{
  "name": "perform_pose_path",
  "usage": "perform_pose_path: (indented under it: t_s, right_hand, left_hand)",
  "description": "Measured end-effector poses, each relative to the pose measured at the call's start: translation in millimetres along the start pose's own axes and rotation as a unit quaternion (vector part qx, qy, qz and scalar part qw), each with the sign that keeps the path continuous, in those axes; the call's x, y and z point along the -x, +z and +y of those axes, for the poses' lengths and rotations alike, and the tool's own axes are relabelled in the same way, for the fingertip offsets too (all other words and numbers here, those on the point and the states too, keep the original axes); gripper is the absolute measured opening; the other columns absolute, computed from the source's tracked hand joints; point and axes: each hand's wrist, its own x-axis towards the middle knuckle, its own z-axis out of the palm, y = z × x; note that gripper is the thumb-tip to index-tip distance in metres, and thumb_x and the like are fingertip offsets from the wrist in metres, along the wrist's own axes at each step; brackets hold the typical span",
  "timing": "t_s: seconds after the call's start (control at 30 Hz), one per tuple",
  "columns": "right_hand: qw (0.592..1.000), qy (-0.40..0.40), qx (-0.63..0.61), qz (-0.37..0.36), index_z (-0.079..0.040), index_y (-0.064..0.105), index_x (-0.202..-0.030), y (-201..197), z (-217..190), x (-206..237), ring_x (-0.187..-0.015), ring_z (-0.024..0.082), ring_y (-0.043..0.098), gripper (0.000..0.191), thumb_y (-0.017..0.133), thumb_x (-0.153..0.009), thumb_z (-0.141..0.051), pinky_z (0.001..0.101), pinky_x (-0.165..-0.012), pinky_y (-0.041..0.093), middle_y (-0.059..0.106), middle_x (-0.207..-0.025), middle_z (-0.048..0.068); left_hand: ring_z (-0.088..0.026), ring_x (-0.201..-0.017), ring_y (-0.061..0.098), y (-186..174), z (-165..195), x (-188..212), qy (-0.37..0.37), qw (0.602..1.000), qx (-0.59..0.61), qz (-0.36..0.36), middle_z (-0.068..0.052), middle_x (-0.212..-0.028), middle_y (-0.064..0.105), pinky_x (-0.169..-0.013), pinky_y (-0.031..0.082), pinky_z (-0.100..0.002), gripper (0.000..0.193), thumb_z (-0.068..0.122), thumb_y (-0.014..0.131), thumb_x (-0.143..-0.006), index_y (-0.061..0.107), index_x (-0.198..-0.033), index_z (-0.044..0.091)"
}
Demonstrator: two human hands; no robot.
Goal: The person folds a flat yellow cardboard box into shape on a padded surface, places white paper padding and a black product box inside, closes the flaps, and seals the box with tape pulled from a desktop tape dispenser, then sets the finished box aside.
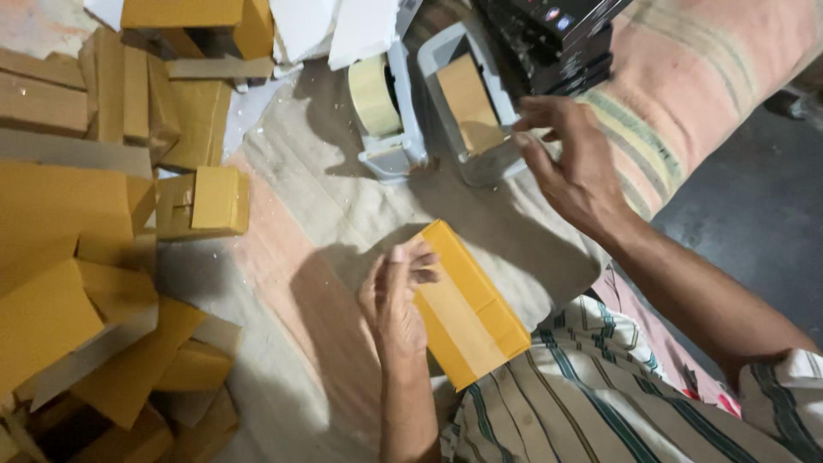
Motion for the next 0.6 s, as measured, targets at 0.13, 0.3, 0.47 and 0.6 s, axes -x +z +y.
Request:
perform_pose_path:
  t_s: [0.13, 0.3, 0.47, 0.6]
  right_hand:
    - [0.998, 0.017, 0.043, -0.049, 0.004, 0.054, -0.138, 8, -4, -41, -0.099, 0.032, 0.063, 0.048, 0.072, -0.098, -0.017, 0.0443, -0.087, 0.05, 0.075, -0.109, 0.013]
    - [0.962, 0.247, -0.075, -0.091, 0.002, 0.052, -0.14, 19, -4, -64, -0.09, 0.023, 0.071, 0.067, 0.077, -0.082, -0.02, 0.0368, -0.079, 0.054, 0.074, -0.097, 0.015]
    - [0.965, 0.232, -0.1, -0.062, 0.007, 0.053, -0.138, 24, -12, -75, -0.09, 0.023, 0.071, 0.069, 0.08, -0.077, -0.012, 0.0348, -0.078, 0.057, 0.072, -0.1, 0.019]
    - [0.947, 0.265, -0.169, -0.063, 0.009, 0.047, -0.139, 15, -29, -79, -0.088, 0.023, 0.074, 0.068, 0.078, -0.082, -0.013, 0.0355, -0.077, 0.058, 0.073, -0.099, 0.02]
  left_hand:
    - [-0.027, -0.102, 0.073, 47, -21, -20, -0.179, 0.967, 0.139, -0.119, -0.022, -0.118, 0.07, -0.083, 0.061, -0.039, 0.038, 0.016, 0.059, -0.095, 0.064, -0.123, -0.01]
    - [-0.021, -0.122, 0.06, 81, -69, -49, -0.212, 0.951, 0.158, -0.158, -0.019, -0.144, 0.056, -0.094, 0.05, -0.034, 0.052, 0.002, 0.047, -0.091, 0.055, -0.141, -0.005]
    - [-0.027, -0.122, 0.06, 95, -93, -71, -0.184, 0.94, 0.245, -0.148, -0.021, -0.133, 0.061, -0.107, 0.051, -0.045, 0.056, -0.008, 0.042, -0.081, 0.056, -0.136, -0.013]
    - [-0.025, -0.127, 0.062, 95, -97, -74, -0.184, 0.942, 0.239, -0.146, -0.018, -0.133, 0.066, -0.105, 0.052, -0.044, 0.061, -0.009, 0.041, -0.073, 0.058, -0.132, -0.012]
